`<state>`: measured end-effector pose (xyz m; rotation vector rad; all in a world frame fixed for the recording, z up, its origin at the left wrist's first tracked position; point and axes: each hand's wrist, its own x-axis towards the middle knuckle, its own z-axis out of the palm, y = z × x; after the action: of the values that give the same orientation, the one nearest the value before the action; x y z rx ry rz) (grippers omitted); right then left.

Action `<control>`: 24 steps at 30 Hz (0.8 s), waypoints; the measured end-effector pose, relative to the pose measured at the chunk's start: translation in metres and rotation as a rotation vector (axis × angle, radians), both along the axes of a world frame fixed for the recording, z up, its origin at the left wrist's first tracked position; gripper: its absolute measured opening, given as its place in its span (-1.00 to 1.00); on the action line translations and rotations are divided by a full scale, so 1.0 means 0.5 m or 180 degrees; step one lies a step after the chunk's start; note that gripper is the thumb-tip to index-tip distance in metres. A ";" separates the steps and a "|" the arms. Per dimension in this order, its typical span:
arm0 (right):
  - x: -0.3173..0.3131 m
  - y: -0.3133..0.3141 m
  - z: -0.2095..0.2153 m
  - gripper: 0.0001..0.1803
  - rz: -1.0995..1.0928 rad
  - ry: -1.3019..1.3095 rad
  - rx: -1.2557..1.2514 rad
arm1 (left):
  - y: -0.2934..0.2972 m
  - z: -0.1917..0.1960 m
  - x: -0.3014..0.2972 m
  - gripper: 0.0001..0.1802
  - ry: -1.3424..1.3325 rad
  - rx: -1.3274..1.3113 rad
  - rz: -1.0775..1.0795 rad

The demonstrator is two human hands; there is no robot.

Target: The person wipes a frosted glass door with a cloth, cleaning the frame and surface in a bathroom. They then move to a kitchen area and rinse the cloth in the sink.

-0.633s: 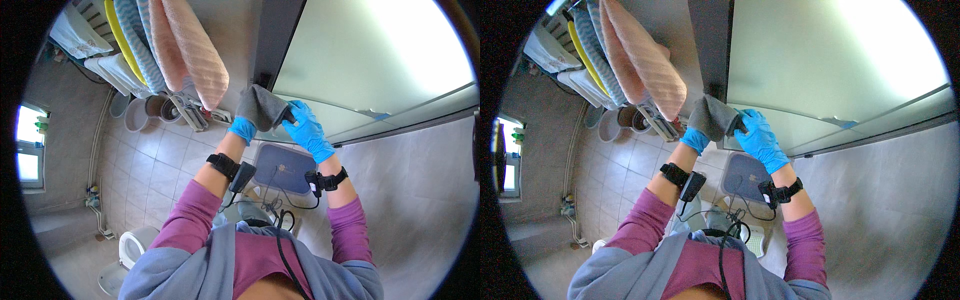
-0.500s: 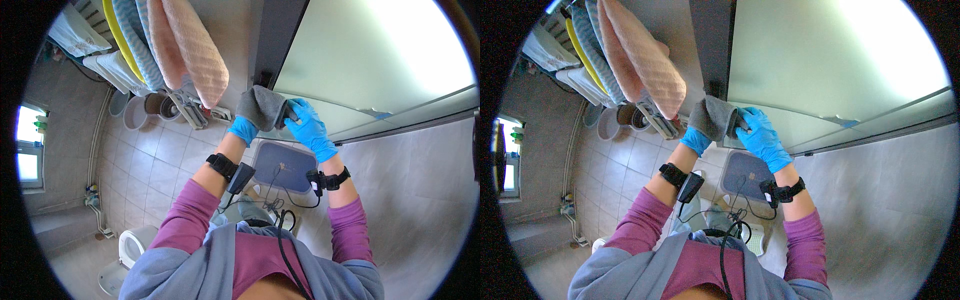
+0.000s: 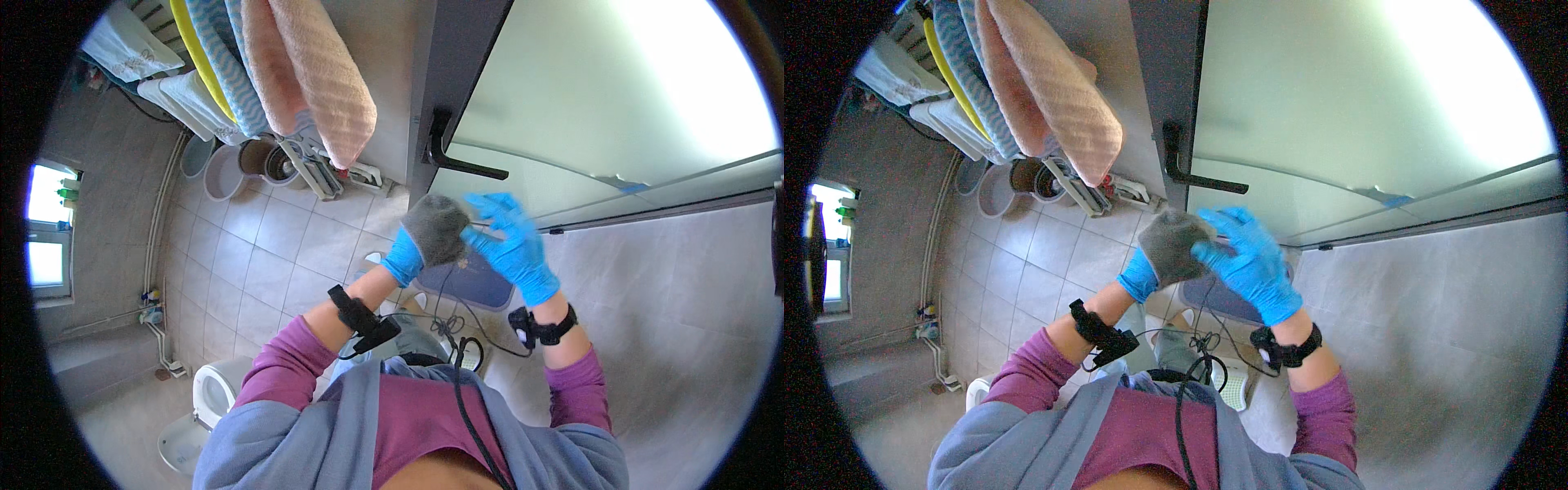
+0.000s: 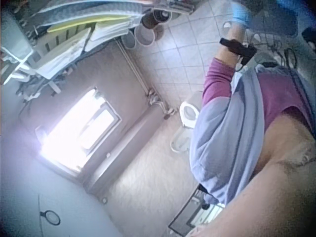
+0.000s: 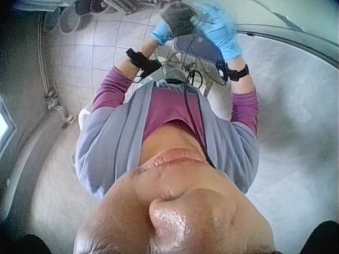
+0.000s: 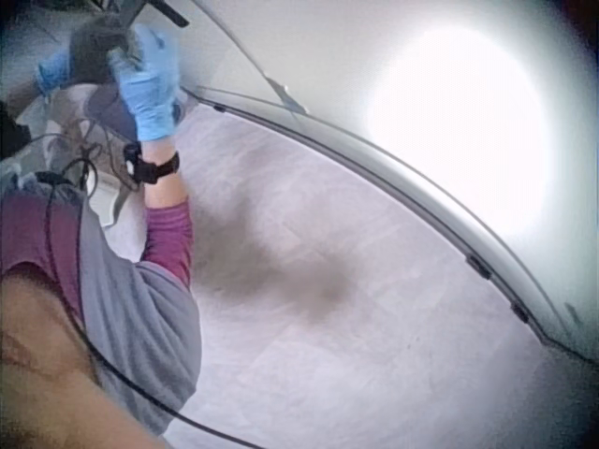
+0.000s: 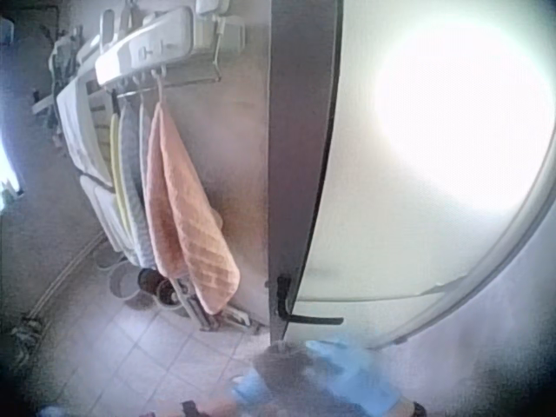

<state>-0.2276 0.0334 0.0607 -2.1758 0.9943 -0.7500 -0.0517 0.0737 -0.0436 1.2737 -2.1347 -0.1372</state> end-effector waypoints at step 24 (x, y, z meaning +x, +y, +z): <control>0.095 -0.247 0.082 -0.48 0.1199 0.1133 -0.3388 | -0.090 0.111 0.041 -0.65 0.5006 0.2488 0.0753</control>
<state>-0.1803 -0.0902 0.1016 -3.3705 0.2684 -0.8158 -0.0310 0.0287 0.0117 1.0755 -0.5229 -1.4150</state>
